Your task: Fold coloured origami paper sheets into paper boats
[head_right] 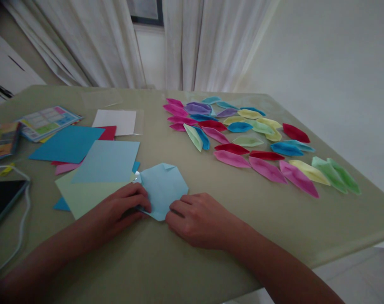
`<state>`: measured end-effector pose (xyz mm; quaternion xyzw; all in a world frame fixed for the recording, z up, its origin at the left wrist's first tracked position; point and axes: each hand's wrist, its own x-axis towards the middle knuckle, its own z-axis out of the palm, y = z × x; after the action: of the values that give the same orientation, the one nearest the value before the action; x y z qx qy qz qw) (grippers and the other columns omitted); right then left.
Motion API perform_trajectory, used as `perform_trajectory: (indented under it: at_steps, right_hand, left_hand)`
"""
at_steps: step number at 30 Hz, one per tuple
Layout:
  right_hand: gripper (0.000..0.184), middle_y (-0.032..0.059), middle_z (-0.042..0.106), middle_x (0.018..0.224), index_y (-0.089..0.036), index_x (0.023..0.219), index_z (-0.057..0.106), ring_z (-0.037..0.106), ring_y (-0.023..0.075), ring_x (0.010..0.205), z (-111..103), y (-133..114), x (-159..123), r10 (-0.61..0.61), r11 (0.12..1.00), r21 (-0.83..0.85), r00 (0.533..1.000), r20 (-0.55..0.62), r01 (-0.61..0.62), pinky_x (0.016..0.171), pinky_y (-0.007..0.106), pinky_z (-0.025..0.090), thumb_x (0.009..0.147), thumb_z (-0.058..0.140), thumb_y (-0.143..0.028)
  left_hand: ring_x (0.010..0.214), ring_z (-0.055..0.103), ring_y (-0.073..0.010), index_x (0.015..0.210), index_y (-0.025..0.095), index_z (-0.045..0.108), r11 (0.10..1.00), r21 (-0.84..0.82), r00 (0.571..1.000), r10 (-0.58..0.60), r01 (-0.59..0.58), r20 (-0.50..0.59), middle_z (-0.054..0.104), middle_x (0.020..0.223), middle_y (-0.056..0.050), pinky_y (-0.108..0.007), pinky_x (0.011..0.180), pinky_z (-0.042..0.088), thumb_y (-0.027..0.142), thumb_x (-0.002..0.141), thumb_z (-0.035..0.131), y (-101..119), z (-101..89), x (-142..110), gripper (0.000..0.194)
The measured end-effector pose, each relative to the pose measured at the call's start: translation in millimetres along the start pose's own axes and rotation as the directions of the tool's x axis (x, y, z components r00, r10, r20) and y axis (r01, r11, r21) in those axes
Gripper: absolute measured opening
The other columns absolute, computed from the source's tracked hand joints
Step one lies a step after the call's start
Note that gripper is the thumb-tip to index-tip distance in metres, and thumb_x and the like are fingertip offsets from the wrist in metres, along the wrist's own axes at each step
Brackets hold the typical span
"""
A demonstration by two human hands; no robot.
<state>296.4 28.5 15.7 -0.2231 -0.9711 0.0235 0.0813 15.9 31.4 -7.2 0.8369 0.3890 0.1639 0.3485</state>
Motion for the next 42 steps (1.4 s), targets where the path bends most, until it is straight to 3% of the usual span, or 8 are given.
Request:
perform_trajectory:
  at_steps: [6, 9, 14, 19, 24, 31, 35, 42]
  right_hand:
    - [0.015, 0.0070, 0.075, 0.092, -0.017, 0.099, 0.069, 0.067, 0.0179, 0.081, -2, -2, 2, 0.031, 0.999, 0.016, 0.999, 0.016, -0.031, 0.066, 0.031, 0.045, 0.107, 0.059, -0.024]
    - [0.016, 0.0067, 0.076, 0.093, -0.016, 0.098, 0.069, 0.069, 0.0181, 0.081, -2, -3, 3, 0.036, 0.999, 0.015, 0.999, 0.028, -0.037, 0.066, 0.032, 0.046, 0.107, 0.059, -0.025]
    - [0.018, 0.0075, 0.076, 0.094, -0.017, 0.099, 0.069, 0.069, 0.0175, 0.082, -2, -1, 2, 0.045, 0.998, 0.033, 0.999, 0.023, -0.046, 0.069, 0.030, 0.047, 0.108, 0.057, -0.025]
    - [0.019, 0.0079, 0.076, 0.094, -0.017, 0.099, 0.069, 0.069, 0.0167, 0.082, -2, 0, 1, 0.044, 0.998, 0.048, 0.999, 0.025, -0.045, 0.071, 0.028, 0.048, 0.108, 0.057, -0.028]
    - [0.018, 0.0082, 0.076, 0.095, -0.017, 0.101, 0.069, 0.069, 0.0171, 0.083, -2, 0, 1, 0.054, 0.996, 0.064, 0.998, 0.025, -0.055, 0.072, 0.029, 0.048, 0.108, 0.057, -0.028]
    - [0.020, 0.0065, 0.076, 0.096, -0.017, 0.102, 0.069, 0.069, 0.0177, 0.083, -3, 1, 2, 0.056, 0.996, 0.064, 0.998, 0.035, -0.058, 0.070, 0.031, 0.046, 0.109, 0.058, -0.031]
    - [0.021, 0.0057, 0.076, 0.096, -0.017, 0.101, 0.069, 0.068, 0.0176, 0.081, -3, 1, 2, 0.054, 0.997, 0.056, 0.998, 0.039, -0.057, 0.069, 0.031, 0.045, 0.109, 0.057, -0.032]
    - [0.022, 0.0048, 0.075, 0.095, -0.017, 0.101, 0.068, 0.068, 0.0172, 0.081, -1, 2, 2, 0.048, 0.998, 0.050, 0.999, 0.024, -0.050, 0.069, 0.032, 0.044, 0.109, 0.057, -0.034]
  left_hand:
    - [0.097, 0.060, -0.0226, 0.094, 0.020, 0.066, 0.995, 0.063, 0.996, -0.079, 0.082, -0.038, 0.062, 0.103, -0.004, -0.035, 0.086, 0.048, 0.013, 0.102, 0.057, 3, 4.6, 5, 0.013]
    - [0.094, 0.061, -0.0216, 0.096, 0.019, 0.069, 0.992, 0.119, 0.998, -0.030, 0.036, -0.055, 0.064, 0.101, -0.004, -0.034, 0.082, 0.048, 0.012, 0.101, 0.060, 2, 3.7, 4, 0.013]
    - [0.092, 0.066, -0.0184, 0.108, 0.028, 0.079, 0.980, 0.178, 0.996, 0.080, -0.085, 0.033, 0.069, 0.101, 0.000, -0.030, 0.082, 0.048, 0.021, 0.104, 0.062, -2, -8.1, -5, 0.018]
    - [0.096, 0.069, -0.0173, 0.102, 0.028, 0.079, 0.989, 0.128, 0.994, 0.059, -0.071, 0.089, 0.071, 0.110, 0.000, -0.029, 0.088, 0.050, 0.028, 0.103, 0.067, -3, -15.5, -12, 0.013]
    - [0.101, 0.067, -0.0213, 0.118, 0.030, 0.075, 0.984, 0.167, 0.996, 0.049, -0.060, 0.071, 0.070, 0.113, -0.002, -0.033, 0.088, 0.051, 0.024, 0.099, 0.069, -1, -14.5, -12, 0.020]
    - [0.094, 0.063, -0.0226, 0.119, 0.028, 0.073, 0.956, 0.267, 0.991, 0.108, -0.125, 0.075, 0.067, 0.108, -0.005, -0.037, 0.085, 0.050, 0.021, 0.103, 0.057, 11, -10.9, -10, 0.024]
    - [0.094, 0.061, -0.0220, 0.114, 0.025, 0.072, 0.955, 0.263, 0.991, 0.129, -0.136, 0.044, 0.066, 0.106, -0.005, -0.037, 0.084, 0.047, 0.020, 0.107, 0.051, 10, -6.2, -6, 0.022]
    - [0.096, 0.058, -0.0238, 0.099, 0.020, 0.065, 0.982, 0.188, 0.996, 0.015, 0.001, -0.085, 0.064, 0.102, -0.005, -0.041, 0.089, 0.045, 0.027, 0.112, 0.045, 7, 12.2, 7, 0.024]
